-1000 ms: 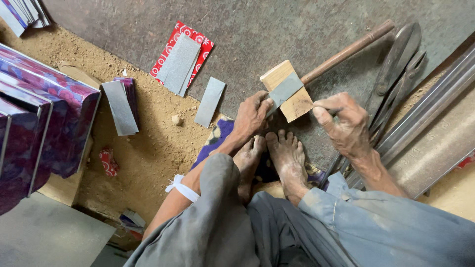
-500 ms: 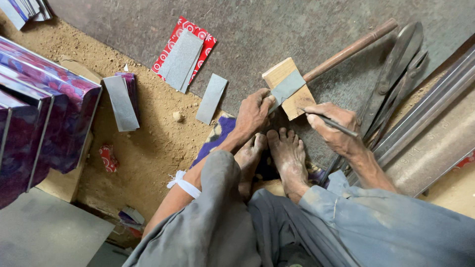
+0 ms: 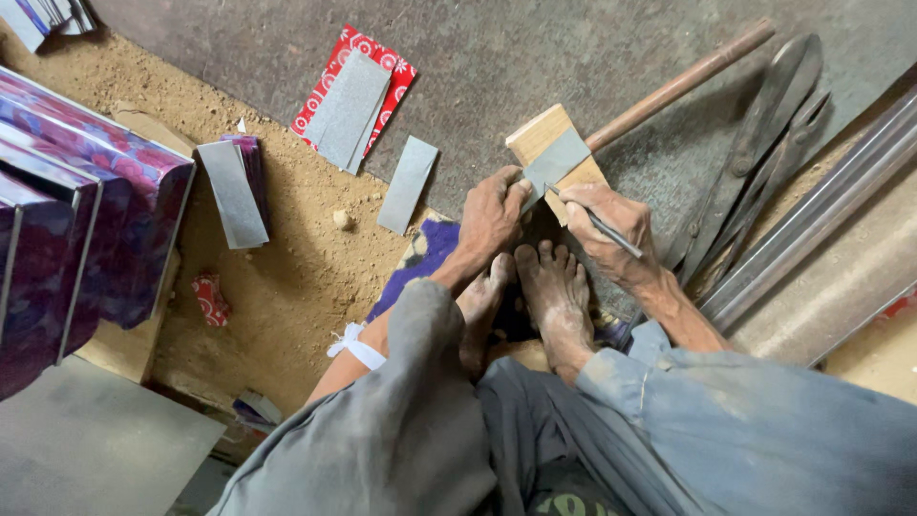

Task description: The person sits on the floor and cuts small gray strips one at a time, holding each strip against a wooden block and drawing a dark pencil-like tool along it to separate or crease it, then places the finished strip on a growing pile beside them.

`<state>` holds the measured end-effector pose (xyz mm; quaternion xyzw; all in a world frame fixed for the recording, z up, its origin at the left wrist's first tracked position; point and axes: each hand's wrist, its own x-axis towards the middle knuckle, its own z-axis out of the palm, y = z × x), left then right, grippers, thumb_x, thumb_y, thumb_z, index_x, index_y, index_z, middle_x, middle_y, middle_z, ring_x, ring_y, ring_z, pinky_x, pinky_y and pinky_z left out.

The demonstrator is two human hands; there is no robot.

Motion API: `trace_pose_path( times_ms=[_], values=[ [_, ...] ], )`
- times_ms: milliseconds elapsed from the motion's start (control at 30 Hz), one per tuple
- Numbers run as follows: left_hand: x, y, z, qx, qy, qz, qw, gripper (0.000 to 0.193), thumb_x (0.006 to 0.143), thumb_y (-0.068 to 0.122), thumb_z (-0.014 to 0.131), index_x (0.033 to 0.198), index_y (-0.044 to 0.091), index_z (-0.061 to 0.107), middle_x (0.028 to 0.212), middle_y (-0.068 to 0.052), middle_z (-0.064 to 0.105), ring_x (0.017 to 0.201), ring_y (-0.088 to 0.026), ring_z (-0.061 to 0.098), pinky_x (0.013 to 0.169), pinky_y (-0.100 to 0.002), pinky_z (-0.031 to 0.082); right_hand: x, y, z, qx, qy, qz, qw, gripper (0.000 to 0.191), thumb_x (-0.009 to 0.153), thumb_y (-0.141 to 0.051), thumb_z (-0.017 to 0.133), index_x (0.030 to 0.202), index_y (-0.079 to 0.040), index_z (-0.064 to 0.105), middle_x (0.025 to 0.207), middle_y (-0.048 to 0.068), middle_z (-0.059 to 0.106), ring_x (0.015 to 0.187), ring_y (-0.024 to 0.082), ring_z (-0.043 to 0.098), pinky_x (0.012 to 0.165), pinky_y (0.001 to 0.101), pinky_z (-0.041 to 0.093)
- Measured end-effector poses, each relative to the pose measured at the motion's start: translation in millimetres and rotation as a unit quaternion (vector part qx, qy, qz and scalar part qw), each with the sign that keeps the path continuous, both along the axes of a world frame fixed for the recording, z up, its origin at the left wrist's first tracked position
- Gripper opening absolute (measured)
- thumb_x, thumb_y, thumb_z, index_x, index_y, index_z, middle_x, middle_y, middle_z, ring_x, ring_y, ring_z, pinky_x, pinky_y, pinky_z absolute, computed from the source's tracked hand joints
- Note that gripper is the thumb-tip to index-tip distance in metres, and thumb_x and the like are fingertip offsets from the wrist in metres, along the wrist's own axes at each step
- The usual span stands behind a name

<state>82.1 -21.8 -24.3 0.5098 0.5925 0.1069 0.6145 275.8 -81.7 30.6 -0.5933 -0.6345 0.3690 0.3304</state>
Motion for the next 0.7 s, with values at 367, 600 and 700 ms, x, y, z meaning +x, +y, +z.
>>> trace_pose_path(
  times_ms=[367, 600, 700],
  values=[
    [1, -8, -15, 0.059, 0.004, 0.002, 0.998, 0.032, 0.095, 0.028, 0.057, 0.113, 0.005, 0.07, 0.085, -0.02, 0.075, 0.077, -0.031, 0.077, 0.073, -0.042, 0.058, 0, -2, -4, 0.002, -0.014, -0.009, 1.0, 0.011, 0.096, 0.0, 0.066, 0.108, 0.001, 0.064, 0.108, 0.014, 0.07, 0.095, 0.029, 0.072, 0.079, 0.0394, 0.06],
    [3, -3, -17, 0.14, 0.025, -0.015, 0.99, 0.032, 0.094, 0.027, 0.06, 0.112, 0.003, 0.071, 0.089, -0.022, 0.074, 0.083, -0.037, 0.074, 0.075, -0.045, 0.057, 4, 1, -3, 0.097, -0.072, 0.072, 0.99, 0.008, 0.096, -0.003, 0.064, 0.104, -0.001, 0.063, 0.108, 0.014, 0.071, 0.097, 0.031, 0.073, 0.085, 0.0376, 0.059],
    [3, -4, -12, 0.057, 0.011, -0.007, 0.998, 0.033, 0.094, 0.028, 0.056, 0.113, 0.006, 0.07, 0.081, -0.018, 0.075, 0.077, -0.032, 0.077, 0.074, -0.043, 0.058, 2, 1, 0, -0.039, 0.008, -0.005, 0.999, 0.014, 0.097, -0.006, 0.062, 0.109, 0.001, 0.068, 0.102, 0.014, 0.073, 0.088, 0.025, 0.073, 0.077, 0.0334, 0.058]
  ],
)
